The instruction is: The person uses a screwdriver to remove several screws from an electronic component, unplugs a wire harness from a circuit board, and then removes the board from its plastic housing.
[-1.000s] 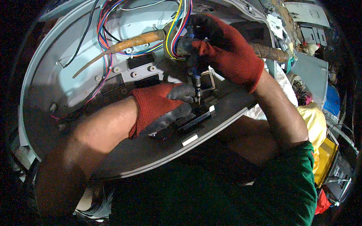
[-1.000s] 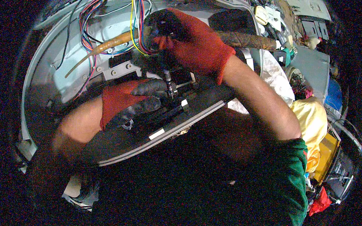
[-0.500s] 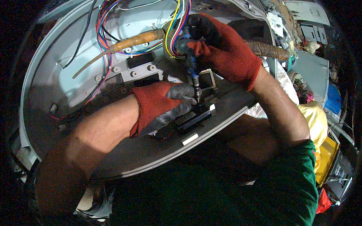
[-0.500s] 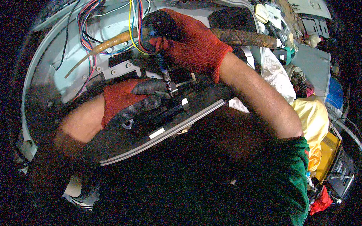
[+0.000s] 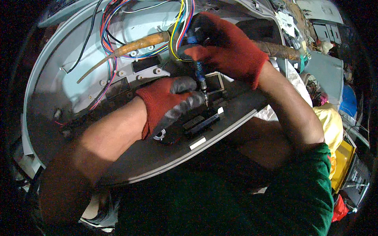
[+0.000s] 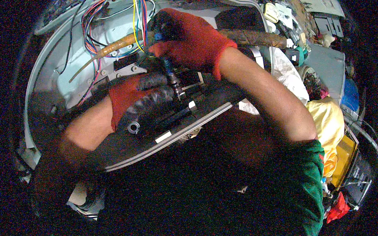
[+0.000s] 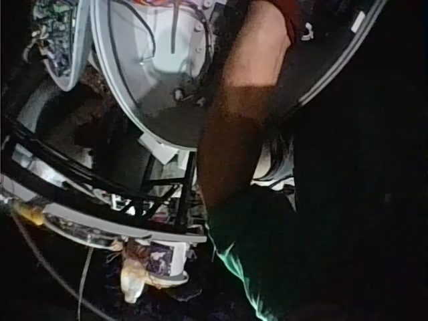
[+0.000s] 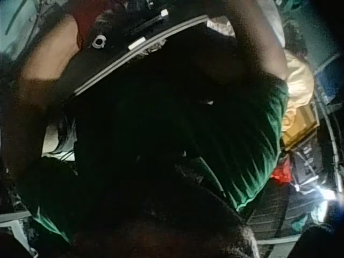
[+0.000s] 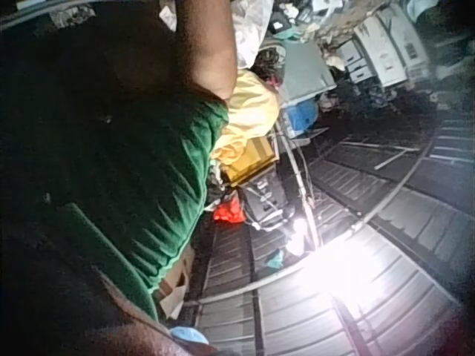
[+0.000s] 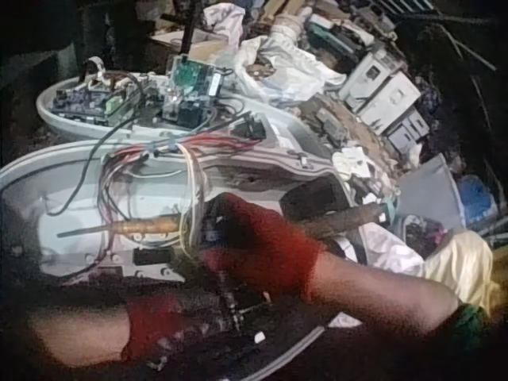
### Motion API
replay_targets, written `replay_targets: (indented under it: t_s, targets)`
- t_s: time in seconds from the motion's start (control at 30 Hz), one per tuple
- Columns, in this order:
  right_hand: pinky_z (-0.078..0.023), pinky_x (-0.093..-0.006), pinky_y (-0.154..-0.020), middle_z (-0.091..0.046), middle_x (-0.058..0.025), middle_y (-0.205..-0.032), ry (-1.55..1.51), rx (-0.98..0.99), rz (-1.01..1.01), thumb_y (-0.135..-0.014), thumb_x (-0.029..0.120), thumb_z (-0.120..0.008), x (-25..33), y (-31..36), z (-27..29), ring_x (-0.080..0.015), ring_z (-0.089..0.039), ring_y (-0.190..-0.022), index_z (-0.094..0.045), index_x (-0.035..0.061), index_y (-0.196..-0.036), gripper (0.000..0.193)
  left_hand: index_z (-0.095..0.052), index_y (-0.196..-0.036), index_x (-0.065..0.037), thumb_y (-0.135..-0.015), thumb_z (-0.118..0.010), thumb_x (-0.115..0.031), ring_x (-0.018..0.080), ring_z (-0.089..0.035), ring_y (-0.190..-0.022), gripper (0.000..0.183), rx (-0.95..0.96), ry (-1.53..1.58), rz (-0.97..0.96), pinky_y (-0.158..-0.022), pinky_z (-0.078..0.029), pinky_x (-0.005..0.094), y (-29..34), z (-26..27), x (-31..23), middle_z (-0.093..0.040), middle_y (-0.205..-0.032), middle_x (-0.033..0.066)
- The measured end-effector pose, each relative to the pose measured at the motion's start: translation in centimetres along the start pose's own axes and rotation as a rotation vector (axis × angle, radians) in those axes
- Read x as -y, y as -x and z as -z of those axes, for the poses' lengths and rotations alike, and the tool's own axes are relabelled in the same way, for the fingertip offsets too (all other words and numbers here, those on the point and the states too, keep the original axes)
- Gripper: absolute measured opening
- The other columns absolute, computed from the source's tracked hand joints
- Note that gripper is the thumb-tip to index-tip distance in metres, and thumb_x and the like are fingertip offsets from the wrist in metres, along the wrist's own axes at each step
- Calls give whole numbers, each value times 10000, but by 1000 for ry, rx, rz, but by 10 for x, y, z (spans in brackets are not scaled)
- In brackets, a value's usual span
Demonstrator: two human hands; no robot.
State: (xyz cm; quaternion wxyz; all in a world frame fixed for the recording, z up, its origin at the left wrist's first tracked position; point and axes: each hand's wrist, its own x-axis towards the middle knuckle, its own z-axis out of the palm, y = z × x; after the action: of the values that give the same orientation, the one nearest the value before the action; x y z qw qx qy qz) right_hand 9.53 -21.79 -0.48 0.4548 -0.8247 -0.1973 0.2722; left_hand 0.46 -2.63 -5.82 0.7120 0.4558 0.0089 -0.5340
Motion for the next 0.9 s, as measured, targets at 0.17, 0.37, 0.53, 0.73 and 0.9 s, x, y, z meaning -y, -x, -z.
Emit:
replay_targets:
  t_s: [0.17, 0.37, 0.53, 0.73, 0.9]
  targets:
    - [-495, -299, -849, -668, -44, -1033, 277, -28, 87, -835, 196, -762, 19, -7, -9, -112, -589, -900, -596, 77, -1153, 378, -625, -1124, -70, -971, -522, -189, 196, -646, -951, 219, 105, 270, -187, -861, -523, 344, 4, 4, 4, -676, -1031, 87]
    - [-493, -293, -820, -680, -17, -945, 68, 48, 61, -847, 167, -736, 6, -14, -5, -89, -587, -875, -637, 60, -1088, 281, -671, -1100, -74, -959, -588, -196, 148, -638, -893, 204, -52, 370, 4, -799, -514, 305, -6, -3, 3, -698, -976, 42]
    - [-517, -322, -812, -717, -45, -943, -123, 59, 38, -820, 186, -707, 10, -13, -6, -134, -633, -832, -677, 54, -1059, 275, -668, -1122, -78, -943, -618, -212, 137, -639, -899, 229, -81, 306, -37, -796, -516, 307, -23, 9, 22, -699, -986, 38]
    - [-509, -310, -814, -719, -33, -945, -428, 134, -78, -851, 165, -682, 21, -9, -2, -123, -631, -858, -683, 51, -1072, 248, -622, -1142, -61, -952, -578, -157, 218, -659, -933, 217, -75, 345, -33, -864, -545, 375, -12, -6, 8, -677, -1059, 104]
    - [-510, -317, -792, -713, -39, -918, -169, 58, 47, -859, 145, -661, 23, -10, -5, -123, -626, -829, -686, 55, -1060, 222, -662, -1078, -84, -861, -725, -249, 170, -657, -897, 280, -174, 127, -82, -770, -529, 336, -16, -5, 4, -701, -983, 69]
